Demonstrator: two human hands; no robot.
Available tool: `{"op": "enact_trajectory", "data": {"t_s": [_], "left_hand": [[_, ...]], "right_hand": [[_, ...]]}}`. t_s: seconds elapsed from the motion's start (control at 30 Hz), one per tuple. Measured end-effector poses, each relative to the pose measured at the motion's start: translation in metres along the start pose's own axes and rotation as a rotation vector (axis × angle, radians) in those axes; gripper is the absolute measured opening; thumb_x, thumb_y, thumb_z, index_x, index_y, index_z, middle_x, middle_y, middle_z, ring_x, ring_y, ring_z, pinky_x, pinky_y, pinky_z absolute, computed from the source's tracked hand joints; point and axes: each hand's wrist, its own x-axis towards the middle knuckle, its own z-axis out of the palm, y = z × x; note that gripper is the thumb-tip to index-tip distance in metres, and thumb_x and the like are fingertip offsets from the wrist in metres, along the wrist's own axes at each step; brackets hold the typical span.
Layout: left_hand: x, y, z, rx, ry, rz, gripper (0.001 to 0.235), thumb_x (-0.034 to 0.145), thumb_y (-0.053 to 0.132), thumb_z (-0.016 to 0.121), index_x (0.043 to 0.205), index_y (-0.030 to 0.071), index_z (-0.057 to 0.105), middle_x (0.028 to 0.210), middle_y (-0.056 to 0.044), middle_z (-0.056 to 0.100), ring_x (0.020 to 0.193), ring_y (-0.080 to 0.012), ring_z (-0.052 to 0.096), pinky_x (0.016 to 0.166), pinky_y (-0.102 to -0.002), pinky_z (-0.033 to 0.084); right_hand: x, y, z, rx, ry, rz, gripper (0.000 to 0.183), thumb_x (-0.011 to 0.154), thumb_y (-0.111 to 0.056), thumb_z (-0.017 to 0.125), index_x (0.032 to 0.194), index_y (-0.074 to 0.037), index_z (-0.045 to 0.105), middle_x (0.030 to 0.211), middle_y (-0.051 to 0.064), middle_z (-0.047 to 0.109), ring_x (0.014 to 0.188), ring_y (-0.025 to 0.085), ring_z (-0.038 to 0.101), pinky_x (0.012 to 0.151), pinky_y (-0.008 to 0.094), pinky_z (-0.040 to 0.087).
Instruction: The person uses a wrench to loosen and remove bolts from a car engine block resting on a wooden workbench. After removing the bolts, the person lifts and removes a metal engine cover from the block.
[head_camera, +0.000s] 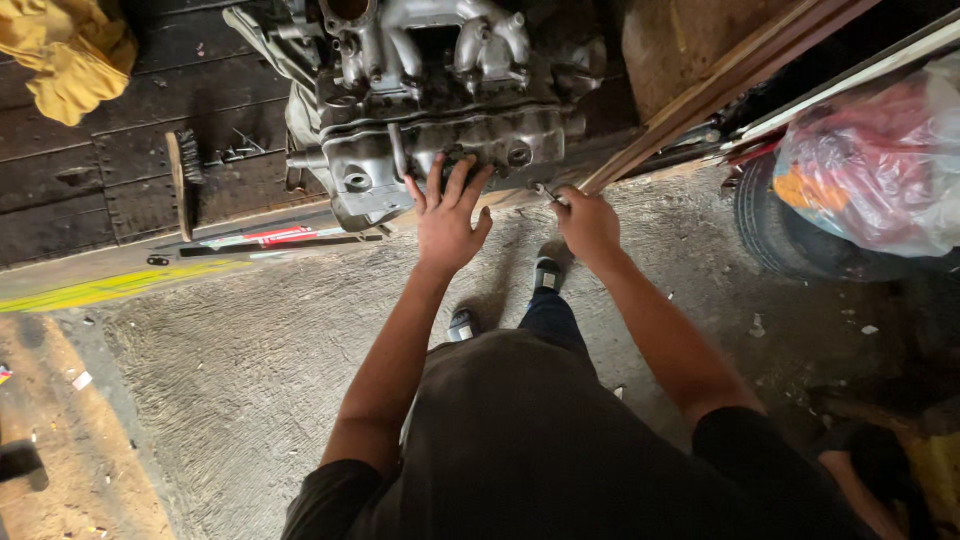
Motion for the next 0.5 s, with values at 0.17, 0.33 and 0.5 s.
{"op": "enact_trajectory", "data": {"t_s": [0.17, 0.33, 0.5], "left_hand": [[0.0, -0.001, 0.003, 0.012, -0.006, 0.004, 0.061, 0.091, 0.028, 0.069, 0.15, 0.025, 0.053, 0.158, -0.003, 0.039, 0.154, -0.0373, 0.021, 0.119, -0.077, 0.001], [-0.001, -0.001, 0.004, 0.008, -0.013, -0.004, 0.06, 0.092, 0.028, 0.068, 0.15, 0.025, 0.054, 0.159, -0.002, 0.04, 0.155, -0.0366, 0.021, 0.121, -0.076, 0.002], [0.0, -0.002, 0.006, 0.056, 0.003, -0.002, 0.058, 0.093, 0.019, 0.064, 0.149, 0.026, 0.055, 0.158, -0.001, 0.041, 0.154, -0.0364, 0.024, 0.12, -0.076, 0.004]], "right_hand": [[-0.014, 0.008, 0.013, 0.813, -0.173, 0.602, 0.016, 0.101, -0.013, 0.062, 0.109, -0.002, 0.07, 0.075, 0.008, 0.069, 0.049, 0.017, 0.056, 0.044, 0.033, 0.042], [-0.014, 0.01, 0.034, 1.331, -0.15, 0.9, 0.017, 0.101, -0.011, 0.057, 0.114, -0.003, 0.065, 0.079, 0.011, 0.065, 0.046, 0.015, 0.049, 0.041, 0.031, 0.038], [-0.009, 0.012, 0.041, 1.568, -0.201, 1.066, 0.018, 0.102, -0.015, 0.054, 0.112, -0.006, 0.065, 0.079, 0.006, 0.066, 0.046, 0.009, 0.043, 0.045, 0.027, 0.036]]}}
